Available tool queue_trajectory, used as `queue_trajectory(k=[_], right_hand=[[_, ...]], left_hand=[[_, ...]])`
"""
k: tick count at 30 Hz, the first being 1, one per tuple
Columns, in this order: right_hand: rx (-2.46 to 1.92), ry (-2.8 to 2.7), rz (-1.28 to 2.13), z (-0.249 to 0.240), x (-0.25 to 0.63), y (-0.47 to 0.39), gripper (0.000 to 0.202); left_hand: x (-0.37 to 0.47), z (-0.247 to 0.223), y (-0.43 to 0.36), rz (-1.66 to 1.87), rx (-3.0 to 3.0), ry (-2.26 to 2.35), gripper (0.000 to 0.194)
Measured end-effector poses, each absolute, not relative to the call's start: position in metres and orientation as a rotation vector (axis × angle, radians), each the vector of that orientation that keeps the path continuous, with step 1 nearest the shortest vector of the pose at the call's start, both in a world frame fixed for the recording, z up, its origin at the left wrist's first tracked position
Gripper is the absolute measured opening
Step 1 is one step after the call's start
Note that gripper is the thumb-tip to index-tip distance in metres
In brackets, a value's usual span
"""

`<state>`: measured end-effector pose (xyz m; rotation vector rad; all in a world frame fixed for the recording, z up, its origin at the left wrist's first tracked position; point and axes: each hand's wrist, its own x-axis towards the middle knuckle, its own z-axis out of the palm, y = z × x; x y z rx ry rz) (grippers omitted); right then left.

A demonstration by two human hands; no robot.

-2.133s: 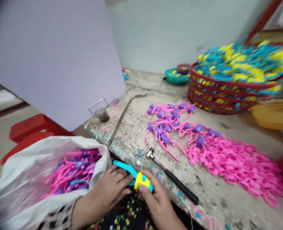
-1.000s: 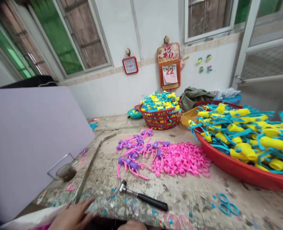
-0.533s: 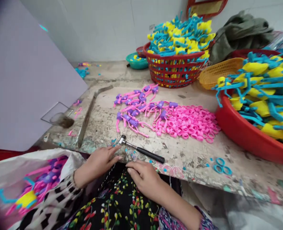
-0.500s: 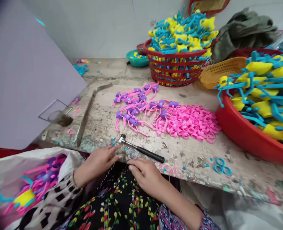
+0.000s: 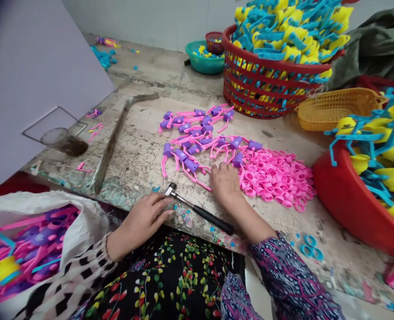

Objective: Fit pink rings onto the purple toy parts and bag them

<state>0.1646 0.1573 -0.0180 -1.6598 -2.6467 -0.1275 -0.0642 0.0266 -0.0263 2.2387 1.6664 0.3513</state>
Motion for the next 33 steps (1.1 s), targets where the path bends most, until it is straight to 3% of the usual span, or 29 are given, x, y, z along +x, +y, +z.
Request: queue_trajectory(k=[11,16,18,24,33], right_hand=[[-1.579,-2.744,-0.412,0.005,0.181,0.143,0.023],[-1.404,-2.487,-0.548,0.004,0.19,0.101,0.023],[-1.354,-2.41,-0.467,0.001,0.187,0.084,0.021],[-1.271,-2.234,0.027,-0.015,0.184,0.053,0.021],[-1.186,-1.86,0.633,0.016,0.192,0.028,0.025]], left_hand=[[-0.059,-0.016,0.028,0.547,2.038,1.637,0.032],[-0.025,-0.013,0.041,0.901,1.381,1.452,0.041],[-0.009,-0.012,0.048,1.015,1.097,1.296,0.047],[0.013,0.0,0.053,1.167,0.803,1.054,0.035],[0.003,0.011,0.035,1.132,1.659,1.34,0.039]])
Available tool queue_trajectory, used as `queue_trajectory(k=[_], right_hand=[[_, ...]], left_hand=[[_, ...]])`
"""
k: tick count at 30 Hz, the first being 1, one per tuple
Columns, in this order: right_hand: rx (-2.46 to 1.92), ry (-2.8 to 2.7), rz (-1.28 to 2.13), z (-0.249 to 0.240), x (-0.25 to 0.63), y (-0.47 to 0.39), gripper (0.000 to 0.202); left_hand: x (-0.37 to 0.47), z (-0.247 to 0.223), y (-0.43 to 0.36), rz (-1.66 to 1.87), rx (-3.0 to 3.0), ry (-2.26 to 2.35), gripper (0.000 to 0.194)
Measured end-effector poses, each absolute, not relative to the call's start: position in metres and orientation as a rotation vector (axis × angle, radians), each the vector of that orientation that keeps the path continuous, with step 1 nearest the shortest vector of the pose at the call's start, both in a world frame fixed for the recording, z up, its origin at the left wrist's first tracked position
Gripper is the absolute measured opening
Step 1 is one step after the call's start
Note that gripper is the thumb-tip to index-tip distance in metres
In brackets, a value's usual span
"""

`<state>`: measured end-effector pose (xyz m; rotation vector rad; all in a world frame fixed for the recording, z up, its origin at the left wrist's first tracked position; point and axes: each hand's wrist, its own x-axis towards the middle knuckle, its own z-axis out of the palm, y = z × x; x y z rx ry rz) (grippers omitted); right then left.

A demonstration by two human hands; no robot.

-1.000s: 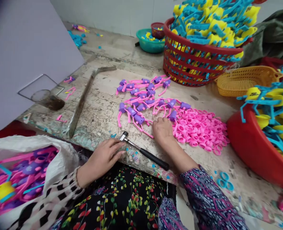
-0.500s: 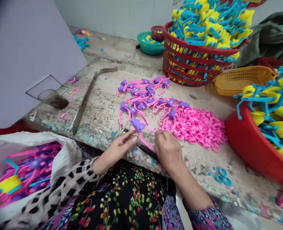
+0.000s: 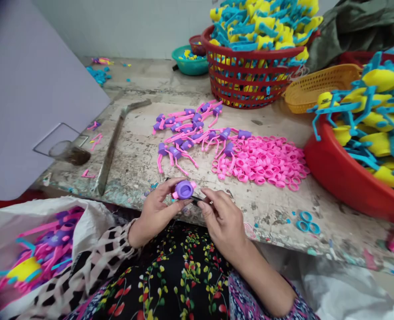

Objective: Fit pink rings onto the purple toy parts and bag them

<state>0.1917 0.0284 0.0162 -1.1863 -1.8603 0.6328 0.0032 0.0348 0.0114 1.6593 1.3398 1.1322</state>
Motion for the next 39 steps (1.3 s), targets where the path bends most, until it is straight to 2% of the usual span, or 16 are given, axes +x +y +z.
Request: queue_trajectory(k=[5,10,17,22,30,39], right_hand=[[-1.162,-1.598,0.946,0.02,0.182,0.021,0.034],[-1.217,-1.496,1.002,0.004,0.174,0.02,0.034],[-1.234,-1.673,0.764,-0.004,0.18,0.024,0.023],[-1.077,-1.915,0.492,-0.015,0.187,0.026,0.026],[-0.95,-1.849,0.569,-0.018,0.176,0.016,0.024],[-0.87,-1.814,0.64,-0.018,0.176,0.015,0.023]], left_hand=[[0.001,0.006,0.032,1.041,2.248,1.497,0.035],[0.002,-0.001,0.03,0.983,2.409,1.567,0.032],[0.004,-0.004,0.027,1.066,2.245,1.572,0.036],[-0.002,-0.003,0.03,0.877,2.134,1.466,0.023],[-0.007,-0.005,0.034,0.482,1.662,1.366,0.05],[-0.021,0.015,0.049,0.09,1.662,1.249,0.068]])
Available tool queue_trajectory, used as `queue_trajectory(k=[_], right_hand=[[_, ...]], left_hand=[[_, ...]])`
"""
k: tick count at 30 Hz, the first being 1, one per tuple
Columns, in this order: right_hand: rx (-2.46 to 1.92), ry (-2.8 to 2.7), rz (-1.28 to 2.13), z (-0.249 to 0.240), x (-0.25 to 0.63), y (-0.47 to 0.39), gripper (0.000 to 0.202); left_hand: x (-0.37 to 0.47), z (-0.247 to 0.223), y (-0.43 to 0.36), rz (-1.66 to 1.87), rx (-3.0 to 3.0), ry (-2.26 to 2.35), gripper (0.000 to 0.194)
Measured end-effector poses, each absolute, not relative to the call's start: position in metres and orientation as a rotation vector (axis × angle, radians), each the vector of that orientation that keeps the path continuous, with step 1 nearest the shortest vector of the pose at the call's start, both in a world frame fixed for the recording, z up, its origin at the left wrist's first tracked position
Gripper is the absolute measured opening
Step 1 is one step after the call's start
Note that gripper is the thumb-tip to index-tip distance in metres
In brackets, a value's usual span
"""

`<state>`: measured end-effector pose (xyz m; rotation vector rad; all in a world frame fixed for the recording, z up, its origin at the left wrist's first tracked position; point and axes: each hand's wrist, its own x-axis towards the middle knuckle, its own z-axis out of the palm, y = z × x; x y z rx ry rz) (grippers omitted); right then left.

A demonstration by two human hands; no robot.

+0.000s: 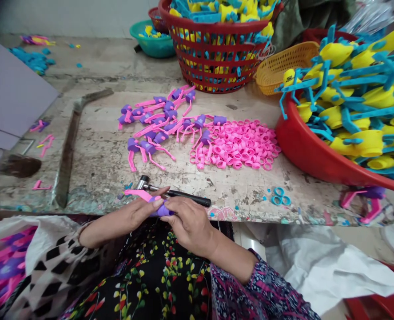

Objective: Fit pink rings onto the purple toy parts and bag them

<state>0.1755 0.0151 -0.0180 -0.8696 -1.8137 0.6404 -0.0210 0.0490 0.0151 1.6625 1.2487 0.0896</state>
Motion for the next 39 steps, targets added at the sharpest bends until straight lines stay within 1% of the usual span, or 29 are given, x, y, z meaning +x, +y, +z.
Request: queue_trajectory(k=[2,7,12,14,17,22,25,29,34,36,39], right_hand=[[-0.853,-1.803,0.65,-0.019,0.175,0.015,0.024],[-0.867,-1.793,0.672,-0.019,0.174,0.016,0.028],[-0.939,-1.977,0.766,-0.019,0.202,0.033,0.032],[-1.181,-1.928,0.654,-0.024,0.224,0.048,0.023],[-1.668,-1.841,0.234,-0.038,0.257,0.073,0.026],[-1.946,-1.953,0.088,-0.054,0.276,0.093,0.036],[-1.981,-1.936,0.073,-0.06,0.274,0.095,0.036],[-1.916,-1.897,0.111,-0.066,0.279,0.095,0.032],[-1.853,-1.838,0.213,-0.067,0.288,0.088,0.03],[-1.815,-1.723,0.377,-0.063,0.286,0.081,0.032],[-1.595,-1.396,0.832,-0.051,0.275,0.068,0.03]], left_hand=[[-0.018,0.022,0.051,0.072,1.638,1.233,0.068],[-0.01,0.021,0.051,0.121,1.398,1.125,0.059],[-0.009,0.007,0.046,0.185,1.313,1.172,0.064],[-0.009,0.002,0.044,0.208,1.273,1.209,0.065],[-0.009,-0.004,0.041,0.268,1.185,1.224,0.065],[-0.003,-0.008,0.037,0.32,1.105,1.232,0.065],[-0.001,-0.01,0.036,0.322,1.077,1.225,0.063],[-0.002,-0.013,0.035,0.324,1.07,1.218,0.062],[-0.003,-0.018,0.034,0.294,1.101,1.24,0.066],[-0.002,-0.017,0.034,0.295,1.096,1.236,0.066],[0.002,-0.013,0.034,0.305,1.075,1.221,0.065]])
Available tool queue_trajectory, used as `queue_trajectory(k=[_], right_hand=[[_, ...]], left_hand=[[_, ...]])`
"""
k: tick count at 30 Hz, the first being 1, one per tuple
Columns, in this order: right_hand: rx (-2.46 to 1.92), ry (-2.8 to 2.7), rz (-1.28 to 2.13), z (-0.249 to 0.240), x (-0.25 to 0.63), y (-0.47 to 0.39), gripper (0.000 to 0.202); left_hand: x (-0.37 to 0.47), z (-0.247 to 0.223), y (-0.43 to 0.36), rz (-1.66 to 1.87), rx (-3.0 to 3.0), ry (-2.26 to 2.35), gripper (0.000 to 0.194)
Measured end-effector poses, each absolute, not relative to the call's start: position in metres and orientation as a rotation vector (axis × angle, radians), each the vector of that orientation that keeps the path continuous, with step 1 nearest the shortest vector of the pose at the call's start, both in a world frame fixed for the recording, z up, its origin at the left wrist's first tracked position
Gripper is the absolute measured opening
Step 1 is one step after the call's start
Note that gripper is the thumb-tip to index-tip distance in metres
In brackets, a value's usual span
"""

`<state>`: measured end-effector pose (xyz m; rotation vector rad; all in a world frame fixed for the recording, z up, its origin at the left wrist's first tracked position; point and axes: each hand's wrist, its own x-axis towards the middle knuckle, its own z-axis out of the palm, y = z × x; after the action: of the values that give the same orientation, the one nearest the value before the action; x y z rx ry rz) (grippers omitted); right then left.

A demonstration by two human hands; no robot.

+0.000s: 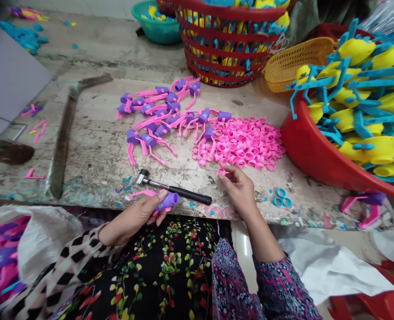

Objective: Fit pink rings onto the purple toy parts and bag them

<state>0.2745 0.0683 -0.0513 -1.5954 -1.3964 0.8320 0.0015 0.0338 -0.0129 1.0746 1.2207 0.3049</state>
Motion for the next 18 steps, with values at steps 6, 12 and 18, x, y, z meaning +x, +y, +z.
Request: queue_trajectory(k=[6,12,18], right_hand=[[-1.194,-1.035,1.433,-0.032,0.246,0.045,0.026],[-1.006,-0.865,1.762,-0.019,0.224,0.033,0.026],[-0.922,-0.739,1.897,-0.016,0.215,0.032,0.028]], left_hand=[[0.006,-0.005,0.031,0.29,1.095,1.138,0.065],[0.004,-0.005,0.028,0.325,1.048,1.016,0.05],[0.001,-0.009,0.025,0.406,0.923,0.891,0.04]])
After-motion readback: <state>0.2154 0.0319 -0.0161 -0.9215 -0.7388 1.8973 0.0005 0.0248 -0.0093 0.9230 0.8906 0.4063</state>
